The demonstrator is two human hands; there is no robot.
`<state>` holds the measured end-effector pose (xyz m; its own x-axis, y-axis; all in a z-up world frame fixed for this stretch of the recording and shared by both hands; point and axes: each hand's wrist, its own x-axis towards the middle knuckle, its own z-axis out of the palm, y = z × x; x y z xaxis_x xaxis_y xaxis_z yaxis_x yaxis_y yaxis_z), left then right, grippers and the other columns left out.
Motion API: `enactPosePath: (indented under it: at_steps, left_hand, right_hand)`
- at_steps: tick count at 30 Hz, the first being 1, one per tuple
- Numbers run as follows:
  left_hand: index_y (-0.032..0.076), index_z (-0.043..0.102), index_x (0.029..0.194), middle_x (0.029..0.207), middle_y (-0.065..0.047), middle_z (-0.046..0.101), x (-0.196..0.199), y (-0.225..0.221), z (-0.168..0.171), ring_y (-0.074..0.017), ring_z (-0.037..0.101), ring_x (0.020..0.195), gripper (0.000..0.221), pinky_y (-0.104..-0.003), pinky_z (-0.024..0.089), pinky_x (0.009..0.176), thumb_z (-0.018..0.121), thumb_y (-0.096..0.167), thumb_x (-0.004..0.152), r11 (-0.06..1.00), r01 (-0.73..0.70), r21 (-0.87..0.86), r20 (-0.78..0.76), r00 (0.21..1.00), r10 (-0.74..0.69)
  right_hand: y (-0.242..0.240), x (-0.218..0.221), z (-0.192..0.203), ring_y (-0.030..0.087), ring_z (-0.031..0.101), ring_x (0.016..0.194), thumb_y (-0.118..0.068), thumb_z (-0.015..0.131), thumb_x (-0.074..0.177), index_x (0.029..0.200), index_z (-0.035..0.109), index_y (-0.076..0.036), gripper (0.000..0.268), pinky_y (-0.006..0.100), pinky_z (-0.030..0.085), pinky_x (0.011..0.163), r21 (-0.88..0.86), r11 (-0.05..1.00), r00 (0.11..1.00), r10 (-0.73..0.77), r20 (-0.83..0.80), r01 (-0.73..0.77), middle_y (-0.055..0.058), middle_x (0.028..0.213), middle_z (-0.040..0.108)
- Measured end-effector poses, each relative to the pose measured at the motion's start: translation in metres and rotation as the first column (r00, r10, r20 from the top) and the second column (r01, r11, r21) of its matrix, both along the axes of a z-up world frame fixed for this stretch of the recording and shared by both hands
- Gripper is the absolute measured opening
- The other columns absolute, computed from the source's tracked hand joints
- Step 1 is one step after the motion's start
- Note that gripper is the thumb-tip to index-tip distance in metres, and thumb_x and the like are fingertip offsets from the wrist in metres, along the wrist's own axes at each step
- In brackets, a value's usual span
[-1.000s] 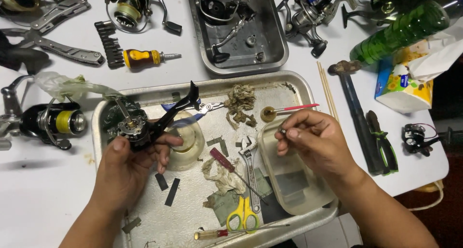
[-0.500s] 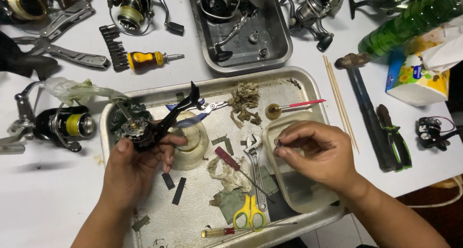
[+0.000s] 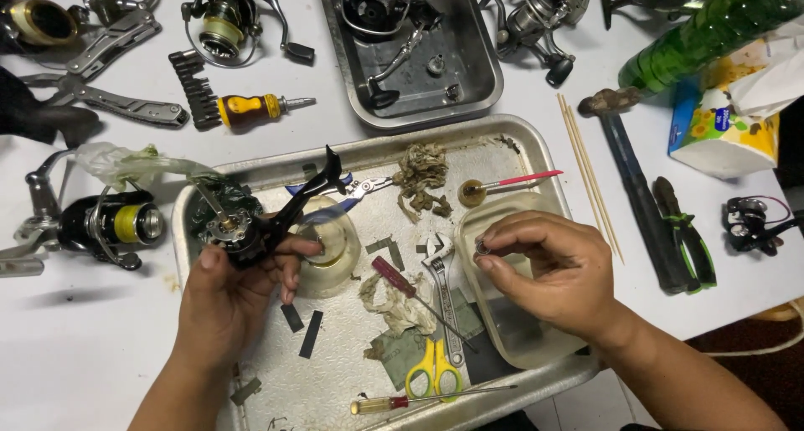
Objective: Assembling and lubricating internal components of a fishing reel on a workbench.
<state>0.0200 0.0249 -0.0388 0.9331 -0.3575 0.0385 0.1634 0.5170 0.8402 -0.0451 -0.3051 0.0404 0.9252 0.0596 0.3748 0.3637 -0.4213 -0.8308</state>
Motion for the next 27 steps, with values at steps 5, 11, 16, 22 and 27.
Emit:
enactPosePath:
  at_steps: [5, 11, 16, 22, 27]
  left_hand:
    - [-0.004, 0.059, 0.117, 0.112, -0.031, 0.073, 0.0, 0.0, 0.0, -0.0215, 0.065, 0.073, 0.063, -0.03, 0.053, 0.059, 0.051, 0.057, 0.104, 1.0, 0.015, -0.019, 0.003, 1.0, -0.015]
    - [-0.003, 0.059, 0.119, 0.11, -0.032, 0.073, 0.0, 0.0, -0.002, -0.0222, 0.065, 0.072, 0.064, -0.031, 0.053, 0.058, 0.053, 0.058, 0.102, 1.0, -0.001, -0.014, -0.027, 1.0, 0.001]
    - [-0.001, 0.057, 0.118, 0.109, -0.032, 0.074, -0.002, -0.001, 0.003, -0.0217, 0.064, 0.071, 0.059, -0.031, 0.053, 0.057, 0.051, 0.055, 0.104, 1.0, -0.009, -0.004, 0.0, 1.0, 0.009]
    - [-0.003, 0.06, 0.12, 0.11, -0.034, 0.073, -0.001, 0.001, -0.004, -0.0223, 0.064, 0.073, 0.065, -0.031, 0.053, 0.057, 0.052, 0.059, 0.103, 1.0, -0.002, -0.022, -0.02, 1.0, 0.002]
    - [-0.004, 0.061, 0.116, 0.11, -0.035, 0.073, -0.003, 0.002, -0.004, -0.0232, 0.063, 0.072, 0.066, -0.032, 0.053, 0.058, 0.052, 0.06, 0.102, 1.0, -0.009, -0.017, -0.06, 0.998, 0.008]
  right_hand:
    - [0.001, 0.0, 0.0, 0.025, 0.077, 0.088, 0.003, 0.082, 0.078, 0.093, 0.07, 0.003, 0.019, 0.029, 0.065, 0.085, -0.033, 0.999, 0.996, 0.009, 0.086, -0.006, 0.018, 0.093, 0.075]
    - [-0.002, -0.006, -0.006, 0.023, 0.075, 0.093, 0.006, 0.082, 0.077, 0.096, 0.069, 0.002, 0.023, 0.027, 0.066, 0.087, 0.117, 0.993, 0.999, -0.013, -0.035, 0.017, 0.017, 0.097, 0.074]
    - [-0.012, 0.002, -0.009, 0.021, 0.07, 0.079, 0.006, 0.076, 0.083, 0.1, 0.066, 0.001, 0.021, 0.031, 0.068, 0.073, 0.694, 0.719, 0.958, 0.229, -0.171, -0.048, 0.017, 0.094, 0.068]
    - [-0.023, 0.006, -0.027, 0.013, 0.061, 0.067, -0.006, 0.074, 0.09, 0.102, 0.068, -0.007, 0.013, 0.022, 0.053, 0.058, 0.916, 0.373, 0.921, 0.285, -0.265, 0.148, 0.011, 0.085, 0.064]
    - [-0.02, -0.001, -0.035, 0.015, 0.067, 0.068, -0.006, 0.072, 0.093, 0.107, 0.07, -0.007, 0.013, 0.024, 0.058, 0.06, 0.894, 0.29, 0.891, 0.204, -0.405, 0.34, 0.015, 0.089, 0.071]
